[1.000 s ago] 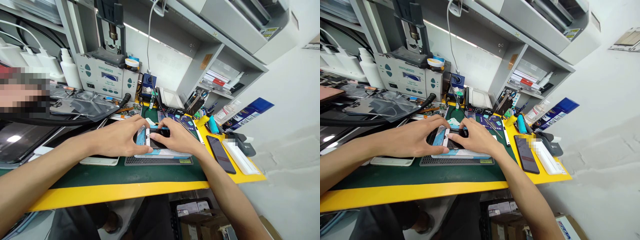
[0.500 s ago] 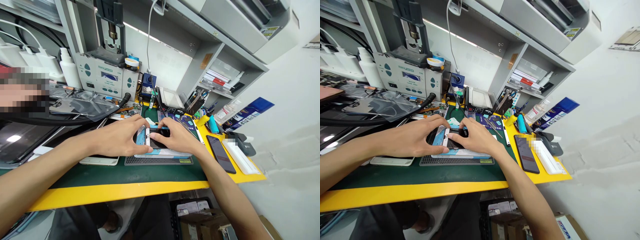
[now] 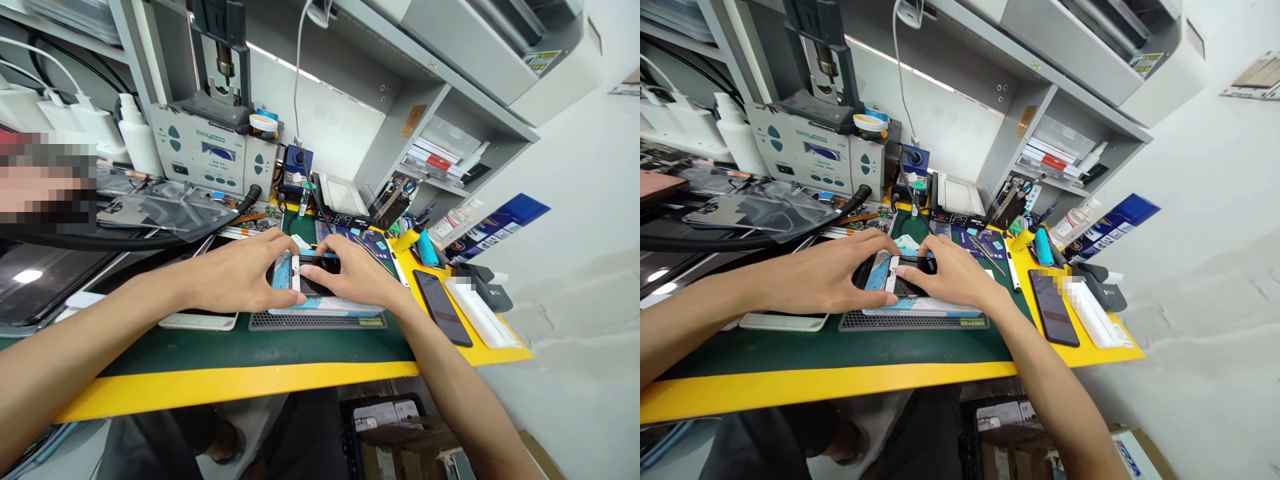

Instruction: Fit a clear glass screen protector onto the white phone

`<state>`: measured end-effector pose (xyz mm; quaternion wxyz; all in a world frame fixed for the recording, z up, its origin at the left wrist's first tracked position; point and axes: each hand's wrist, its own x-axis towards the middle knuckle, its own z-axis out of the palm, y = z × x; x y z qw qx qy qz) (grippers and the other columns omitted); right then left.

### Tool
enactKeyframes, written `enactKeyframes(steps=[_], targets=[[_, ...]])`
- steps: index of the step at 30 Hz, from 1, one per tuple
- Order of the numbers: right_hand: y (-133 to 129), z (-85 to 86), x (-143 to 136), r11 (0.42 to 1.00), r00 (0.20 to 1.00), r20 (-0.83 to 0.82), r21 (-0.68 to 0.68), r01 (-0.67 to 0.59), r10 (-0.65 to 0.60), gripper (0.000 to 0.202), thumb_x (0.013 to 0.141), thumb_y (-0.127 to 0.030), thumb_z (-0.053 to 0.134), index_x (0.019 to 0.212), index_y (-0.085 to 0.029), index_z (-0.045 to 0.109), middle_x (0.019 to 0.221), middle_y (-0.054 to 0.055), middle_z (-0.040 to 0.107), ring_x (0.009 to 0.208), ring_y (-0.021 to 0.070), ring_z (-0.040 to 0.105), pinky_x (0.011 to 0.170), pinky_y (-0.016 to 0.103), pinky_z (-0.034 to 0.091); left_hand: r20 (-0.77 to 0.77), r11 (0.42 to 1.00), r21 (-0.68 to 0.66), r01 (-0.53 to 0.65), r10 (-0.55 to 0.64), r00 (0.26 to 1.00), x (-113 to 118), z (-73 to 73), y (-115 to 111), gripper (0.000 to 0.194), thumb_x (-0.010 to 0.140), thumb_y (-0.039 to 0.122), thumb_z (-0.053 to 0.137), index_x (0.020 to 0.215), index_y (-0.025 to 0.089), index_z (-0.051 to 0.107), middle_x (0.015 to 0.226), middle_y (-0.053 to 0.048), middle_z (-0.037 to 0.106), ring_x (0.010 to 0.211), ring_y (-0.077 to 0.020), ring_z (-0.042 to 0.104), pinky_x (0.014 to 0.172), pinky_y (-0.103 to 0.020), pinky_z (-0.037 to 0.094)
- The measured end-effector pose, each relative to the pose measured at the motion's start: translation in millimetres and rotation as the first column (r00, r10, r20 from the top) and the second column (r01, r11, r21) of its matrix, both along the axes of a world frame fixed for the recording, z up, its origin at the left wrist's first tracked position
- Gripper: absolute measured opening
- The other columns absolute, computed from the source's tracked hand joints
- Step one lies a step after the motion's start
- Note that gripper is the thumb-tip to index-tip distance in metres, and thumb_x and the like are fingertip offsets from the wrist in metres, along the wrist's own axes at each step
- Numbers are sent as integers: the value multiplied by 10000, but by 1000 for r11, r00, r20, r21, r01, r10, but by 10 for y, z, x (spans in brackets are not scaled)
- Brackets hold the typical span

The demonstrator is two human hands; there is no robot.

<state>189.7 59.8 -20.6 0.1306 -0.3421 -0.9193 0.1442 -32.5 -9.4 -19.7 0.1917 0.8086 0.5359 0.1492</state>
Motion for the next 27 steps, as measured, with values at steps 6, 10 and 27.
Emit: enactKeyframes(steps=[6,10,27], targets=[[4,3,2,1000,1000,-7,-3,-1,1,419,926,-631,553,1012,-221,576,1000,48,642,886,215,610,781,345,433,15,1000,12,-14,14,1000,1,-10,1,722,766,731,587,1276,220,559,1223,-88,597,907,-271,657,823,-357,488],[3,9,-4,1000,1000,-1,-7,-1,1,416,930,-628,549,1012,-221,573,1004,50,642,891,217,612,783,346,433,14,1000,13,-8,8,1000,0,-6,-1,708,774,723,584,1268,217,558,1206,-90,596,933,-280,652,851,-364,486],[-6,2,6,1000,1000,0,-10,1,-1,418,928,-631,549,1005,-221,570,995,49,637,878,214,604,772,339,424,0,1000,1,-1,1,1000,6,18,-2,694,794,713,580,1278,217,538,1233,-99,578,944,-282,643,834,-364,480]])
